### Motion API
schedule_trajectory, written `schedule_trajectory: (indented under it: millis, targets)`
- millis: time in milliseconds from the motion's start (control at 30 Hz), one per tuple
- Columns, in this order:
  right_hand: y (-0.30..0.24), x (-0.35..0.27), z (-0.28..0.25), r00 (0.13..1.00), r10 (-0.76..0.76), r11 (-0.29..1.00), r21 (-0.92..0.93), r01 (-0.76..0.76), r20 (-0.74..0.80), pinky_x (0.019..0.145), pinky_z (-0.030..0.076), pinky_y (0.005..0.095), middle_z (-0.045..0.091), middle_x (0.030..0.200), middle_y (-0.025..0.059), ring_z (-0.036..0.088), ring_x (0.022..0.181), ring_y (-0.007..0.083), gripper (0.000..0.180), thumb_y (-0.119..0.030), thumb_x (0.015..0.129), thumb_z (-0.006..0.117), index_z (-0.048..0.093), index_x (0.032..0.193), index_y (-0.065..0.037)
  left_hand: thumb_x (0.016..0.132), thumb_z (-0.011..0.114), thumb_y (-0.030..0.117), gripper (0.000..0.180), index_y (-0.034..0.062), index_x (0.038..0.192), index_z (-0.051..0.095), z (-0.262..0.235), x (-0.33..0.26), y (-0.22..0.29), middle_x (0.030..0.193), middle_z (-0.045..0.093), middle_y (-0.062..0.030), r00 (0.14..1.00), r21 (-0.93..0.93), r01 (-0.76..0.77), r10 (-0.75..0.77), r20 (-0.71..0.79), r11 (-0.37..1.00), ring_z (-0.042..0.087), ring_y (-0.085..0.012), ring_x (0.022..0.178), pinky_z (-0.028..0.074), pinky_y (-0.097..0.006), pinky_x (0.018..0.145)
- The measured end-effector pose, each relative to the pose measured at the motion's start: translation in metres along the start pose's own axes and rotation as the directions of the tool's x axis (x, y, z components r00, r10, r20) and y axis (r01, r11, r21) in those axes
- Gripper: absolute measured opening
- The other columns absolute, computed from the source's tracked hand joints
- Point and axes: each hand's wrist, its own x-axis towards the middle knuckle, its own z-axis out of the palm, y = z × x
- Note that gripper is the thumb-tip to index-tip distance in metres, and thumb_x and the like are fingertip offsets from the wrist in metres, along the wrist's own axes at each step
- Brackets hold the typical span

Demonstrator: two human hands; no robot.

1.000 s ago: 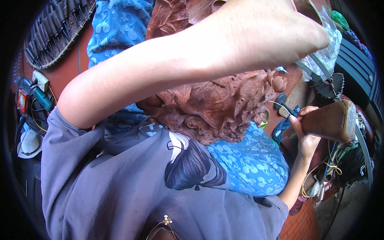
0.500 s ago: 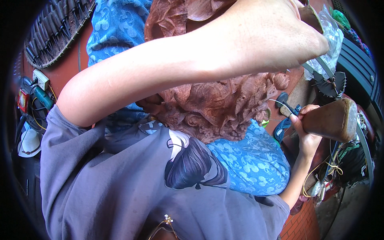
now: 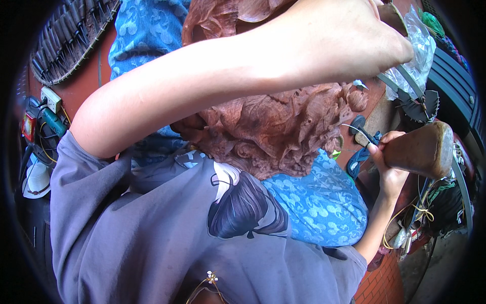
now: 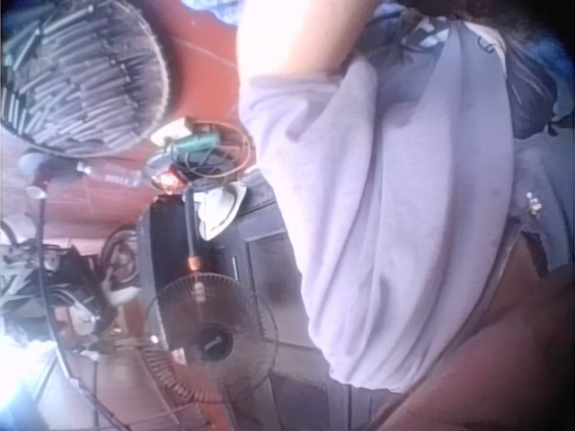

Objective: The person is carving a wooden sculpture using a chisel and mallet. They repeatedly strike the chisel into the wood to shape intricate details on the surface of the piece.

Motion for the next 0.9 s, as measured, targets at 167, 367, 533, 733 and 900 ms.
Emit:
schedule_trajectory:
  millis: [167, 367, 533, 733, 900]
  targets:
    - [-0.023, 0.007, -0.004, 0.997, 0.046, 0.997, 0.069, -0.042, -0.055, 0.081, 0.042, 0.0267, 0.056, 0.094, 0.0033, 0.053, 0.085, 0.0125, 0.035, 0.004, 0.073, 0.078, 0.06, 0.102, -0.002, 0.07, 0.064, 0.024, 0.026, 0.0022, 0.078, 0.076, 0.004, 0.003, 0.001, 0.074, 0.068, -0.0214, 1.0, 0.013, 0.016, -0.016, -0.021, 1.0, 0.071, -0.0338, 0.076, 0.056, -0.04, 0.076]
    - [-0.067, 0.032, -0.014, 0.984, -0.033, 0.995, -0.095, 0.016, -0.175, 0.078, 0.044, 0.0234, 0.061, 0.094, 0.0035, 0.057, 0.083, 0.0104, 0.029, 0.002, 0.083, 0.072, 0.06, 0.11, 0.0, 0.069, 0.064, 0.023, 0.025, 0.0017, 0.076, 0.076, 0.006, 0.006, 0.002, 0.072, 0.068, -0.0217, 0.999, 0.025, 0.039, -0.038, -0.029, 0.999, 0.071, -0.0343, 0.075, 0.056, -0.04, 0.076]
    - [-0.079, 0.037, -0.013, 0.981, -0.118, 0.945, -0.32, 0.063, -0.155, 0.078, 0.047, 0.0234, 0.062, 0.097, 0.0047, 0.058, 0.084, 0.009, 0.045, 0.003, 0.088, 0.069, 0.055, 0.131, -0.001, 0.069, 0.064, 0.022, 0.025, 0.0012, 0.075, 0.076, 0.005, 0.003, 0.006, 0.07, 0.068, -0.0219, 0.998, 0.034, 0.063, -0.062, -0.029, 0.997, 0.071, -0.0345, 0.074, 0.056, -0.04, 0.076]
    - [-0.082, 0.036, -0.009, 0.957, -0.159, 0.947, -0.313, 0.078, -0.243, 0.092, 0.049, 0.0277, 0.065, 0.111, 0.0085, 0.062, 0.101, 0.0128, 0.062, 0.009, 0.086, 0.066, 0.048, 0.143, -0.005, 0.069, 0.061, 0.017, 0.022, 0.0012, 0.074, 0.075, -0.002, -0.003, 0.005, 0.068, 0.067, -0.0218, 0.999, -0.108, -0.005, -0.001, -0.051, 0.994, 0.07, -0.0339, 0.072, 0.056, -0.039, 0.075]
    - [-0.093, 0.036, -0.01, 0.97, -0.196, 0.909, -0.398, 0.125, -0.142, 0.091, 0.049, 0.0277, 0.066, 0.113, 0.0087, 0.062, 0.102, 0.0121, 0.064, 0.01, 0.085, 0.065, 0.047, 0.144, -0.005, 0.067, 0.064, 0.018, 0.02, 0.0018, 0.073, 0.075, -0.007, -0.005, 0.005, 0.066, 0.067, -0.0213, 0.991, -0.137, 0.052, -0.067, -0.113, 0.989, 0.07, -0.0341, 0.071, 0.056, -0.04, 0.075]
